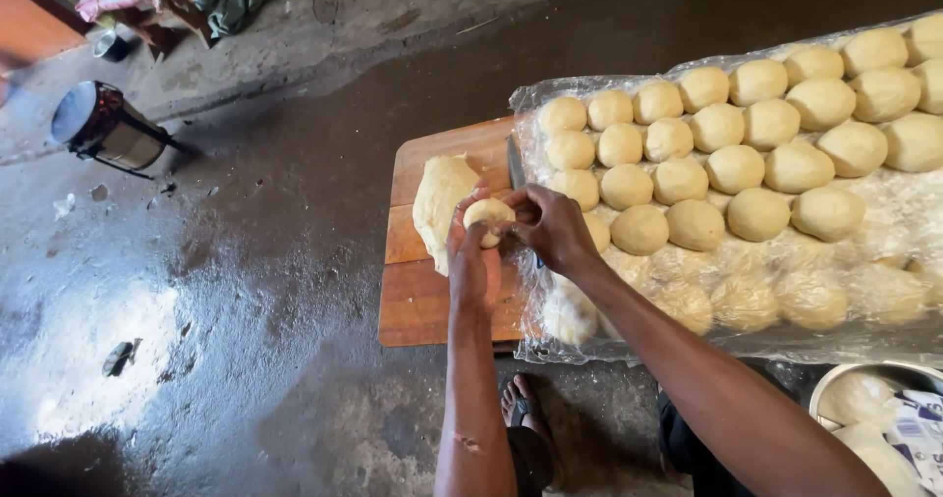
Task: Cutting dough into small pieces and rolling them into uniform balls on a wooden table
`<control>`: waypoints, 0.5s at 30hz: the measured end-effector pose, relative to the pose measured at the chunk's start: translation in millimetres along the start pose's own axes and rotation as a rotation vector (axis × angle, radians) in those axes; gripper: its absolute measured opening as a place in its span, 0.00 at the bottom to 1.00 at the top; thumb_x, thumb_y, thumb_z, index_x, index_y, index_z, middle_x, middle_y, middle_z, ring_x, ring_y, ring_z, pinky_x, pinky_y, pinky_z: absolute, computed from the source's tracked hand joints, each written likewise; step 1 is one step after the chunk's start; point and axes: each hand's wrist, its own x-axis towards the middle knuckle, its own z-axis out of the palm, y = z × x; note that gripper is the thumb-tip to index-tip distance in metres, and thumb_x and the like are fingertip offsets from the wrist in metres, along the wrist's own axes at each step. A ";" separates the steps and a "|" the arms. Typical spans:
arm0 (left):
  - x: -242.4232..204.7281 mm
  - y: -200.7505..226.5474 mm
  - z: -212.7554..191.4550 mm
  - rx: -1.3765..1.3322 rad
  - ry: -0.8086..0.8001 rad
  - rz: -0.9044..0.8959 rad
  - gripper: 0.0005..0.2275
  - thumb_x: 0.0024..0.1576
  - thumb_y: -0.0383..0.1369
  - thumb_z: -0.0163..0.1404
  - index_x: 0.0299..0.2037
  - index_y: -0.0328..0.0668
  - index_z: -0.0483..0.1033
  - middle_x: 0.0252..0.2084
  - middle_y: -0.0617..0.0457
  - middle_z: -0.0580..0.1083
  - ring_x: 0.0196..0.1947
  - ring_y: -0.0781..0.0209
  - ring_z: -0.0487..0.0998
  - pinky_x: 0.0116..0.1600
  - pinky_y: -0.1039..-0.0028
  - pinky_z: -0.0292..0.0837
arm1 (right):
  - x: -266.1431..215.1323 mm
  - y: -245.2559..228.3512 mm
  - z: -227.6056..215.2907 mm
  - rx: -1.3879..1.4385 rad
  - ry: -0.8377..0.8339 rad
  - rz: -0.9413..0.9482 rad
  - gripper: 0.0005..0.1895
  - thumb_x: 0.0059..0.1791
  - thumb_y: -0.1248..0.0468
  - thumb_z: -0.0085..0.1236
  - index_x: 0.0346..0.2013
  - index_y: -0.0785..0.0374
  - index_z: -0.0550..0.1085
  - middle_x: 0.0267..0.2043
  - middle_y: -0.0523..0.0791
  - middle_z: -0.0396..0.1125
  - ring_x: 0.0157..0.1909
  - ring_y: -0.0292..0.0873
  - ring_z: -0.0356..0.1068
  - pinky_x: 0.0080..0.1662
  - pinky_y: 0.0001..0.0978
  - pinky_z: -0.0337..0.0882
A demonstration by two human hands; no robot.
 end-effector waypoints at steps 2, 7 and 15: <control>-21.2 23.9 30.8 0.148 0.034 -0.063 0.11 0.66 0.31 0.52 0.57 0.38 0.73 0.46 0.46 0.81 0.45 0.65 0.80 0.46 0.84 0.74 | 2.2 -2.1 -9.3 -0.155 0.118 0.032 0.17 0.42 0.59 0.77 0.43 0.50 0.81 0.31 0.37 0.76 0.40 0.35 0.78 0.46 0.32 0.81; -5.4 1.5 8.0 0.448 0.080 0.105 0.17 0.57 0.23 0.59 0.56 0.40 0.72 0.47 0.42 0.80 0.43 0.56 0.83 0.44 0.71 0.82 | -5.9 -6.2 -10.2 -0.261 0.098 -0.168 0.14 0.46 0.57 0.72 0.46 0.53 0.83 0.40 0.45 0.79 0.48 0.49 0.79 0.53 0.44 0.78; -5.5 2.6 17.2 -0.052 0.067 -0.011 0.16 0.59 0.14 0.45 0.56 0.37 0.72 0.47 0.40 0.80 0.43 0.56 0.83 0.41 0.78 0.80 | -9.9 -20.1 -22.5 0.029 0.007 -0.129 0.19 0.44 0.67 0.75 0.49 0.60 0.81 0.46 0.49 0.79 0.49 0.46 0.80 0.51 0.40 0.81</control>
